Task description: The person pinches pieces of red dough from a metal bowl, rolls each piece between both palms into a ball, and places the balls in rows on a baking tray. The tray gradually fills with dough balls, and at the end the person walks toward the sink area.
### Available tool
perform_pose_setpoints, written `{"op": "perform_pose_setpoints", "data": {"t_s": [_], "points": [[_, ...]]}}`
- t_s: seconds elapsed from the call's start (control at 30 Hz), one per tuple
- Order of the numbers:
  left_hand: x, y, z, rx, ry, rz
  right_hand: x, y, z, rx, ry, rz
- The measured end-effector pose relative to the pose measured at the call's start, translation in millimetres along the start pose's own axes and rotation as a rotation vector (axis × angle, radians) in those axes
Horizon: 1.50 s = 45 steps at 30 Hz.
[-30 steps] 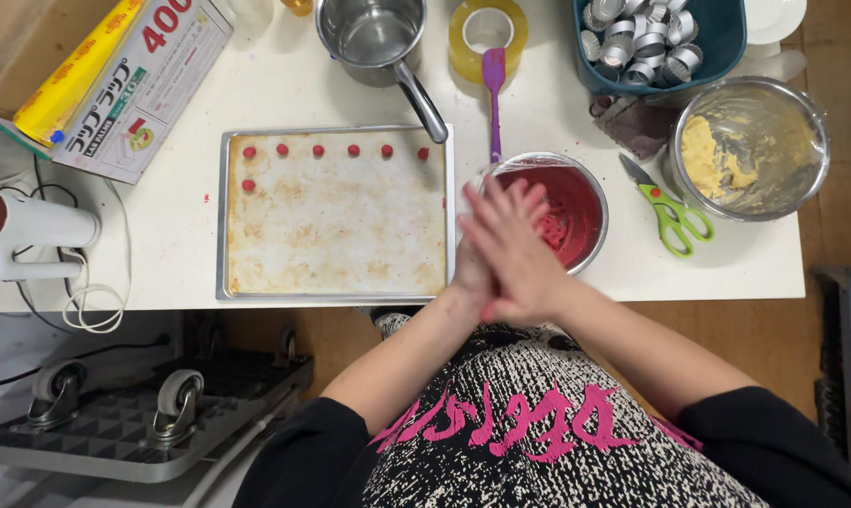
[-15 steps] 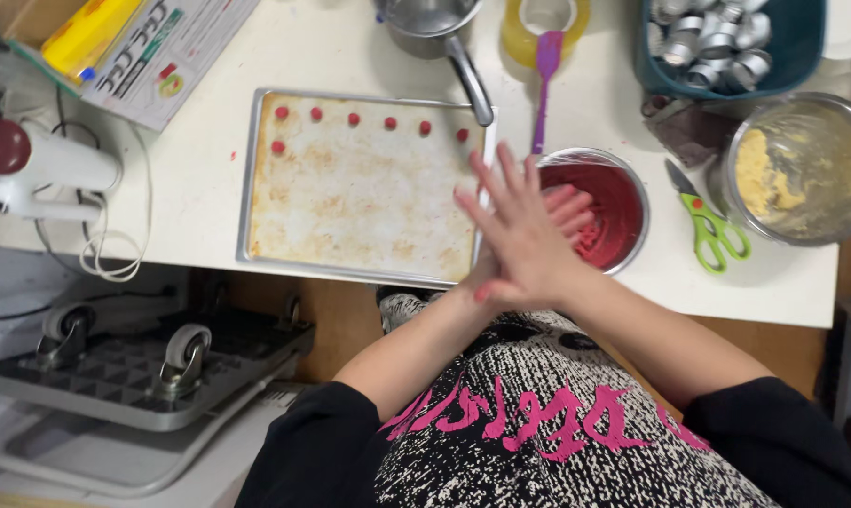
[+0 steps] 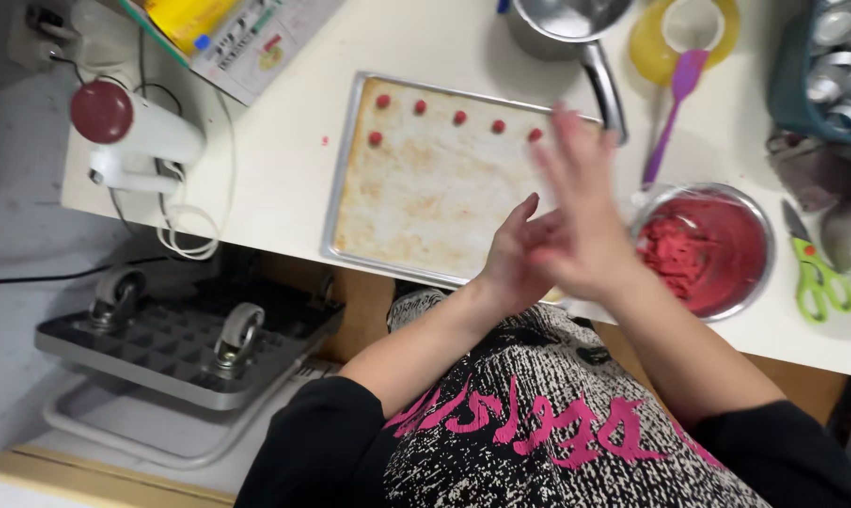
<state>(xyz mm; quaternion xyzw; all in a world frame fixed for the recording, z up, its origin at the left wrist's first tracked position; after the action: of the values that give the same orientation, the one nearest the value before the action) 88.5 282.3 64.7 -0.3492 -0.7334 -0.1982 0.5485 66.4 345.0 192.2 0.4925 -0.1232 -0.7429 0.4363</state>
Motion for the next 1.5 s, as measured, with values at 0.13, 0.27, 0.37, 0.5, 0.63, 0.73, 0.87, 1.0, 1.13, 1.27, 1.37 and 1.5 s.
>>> {"op": "perform_pose_setpoints", "data": {"t_s": [0.13,0.27,0.37,0.5,0.63,0.73,0.87,1.0,1.13,1.27,1.37,1.5], "points": [[-10,-63,-34,-0.01,-0.119,0.008,6,-13,4,0.269,-0.139,0.088],[-13,-124,-57,0.045,-0.101,-0.086,72,-6,-18,0.285,-0.154,-0.029],[-17,-157,-69,0.034,-0.11,-0.039,114,6,-14,0.224,-0.174,-0.083],[-20,-182,-73,-0.01,-0.109,0.049,145,18,11,0.229,-0.203,-0.101],[-33,-195,-74,-0.063,-0.126,0.102,162,21,24,0.193,-0.19,-0.181],[-54,-201,-67,-0.064,-0.123,0.111,175,10,16,0.266,-0.175,-0.159],[-97,-224,-50,0.052,-0.21,0.291,196,-32,1,0.515,-0.179,0.022],[-142,-270,-73,0.154,-0.392,0.23,228,-91,-5,0.733,-0.106,0.052],[-157,-307,-108,0.272,-0.45,0.173,253,-133,-9,0.868,0.003,0.011],[-154,-316,-123,0.314,-0.48,0.186,261,-140,1,0.763,0.039,-0.115],[-151,-313,-119,0.307,-0.45,0.19,261,-139,6,0.779,0.085,-0.162],[-156,-305,-111,0.258,-0.503,0.233,255,-134,10,0.737,0.131,-0.167]]}}
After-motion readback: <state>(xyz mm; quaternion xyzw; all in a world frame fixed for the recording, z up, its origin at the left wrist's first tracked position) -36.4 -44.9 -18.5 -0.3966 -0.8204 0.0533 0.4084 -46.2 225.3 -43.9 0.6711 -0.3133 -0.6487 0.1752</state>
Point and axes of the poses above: each hand's wrist, its own z-axis towards the middle knuckle, its own x-axis out of the palm, y = z × x, the point moved 5 cm from there along z, towards the middle knuckle, and after that the axes turned 11 degrees about -y, right-handed, at the moved point
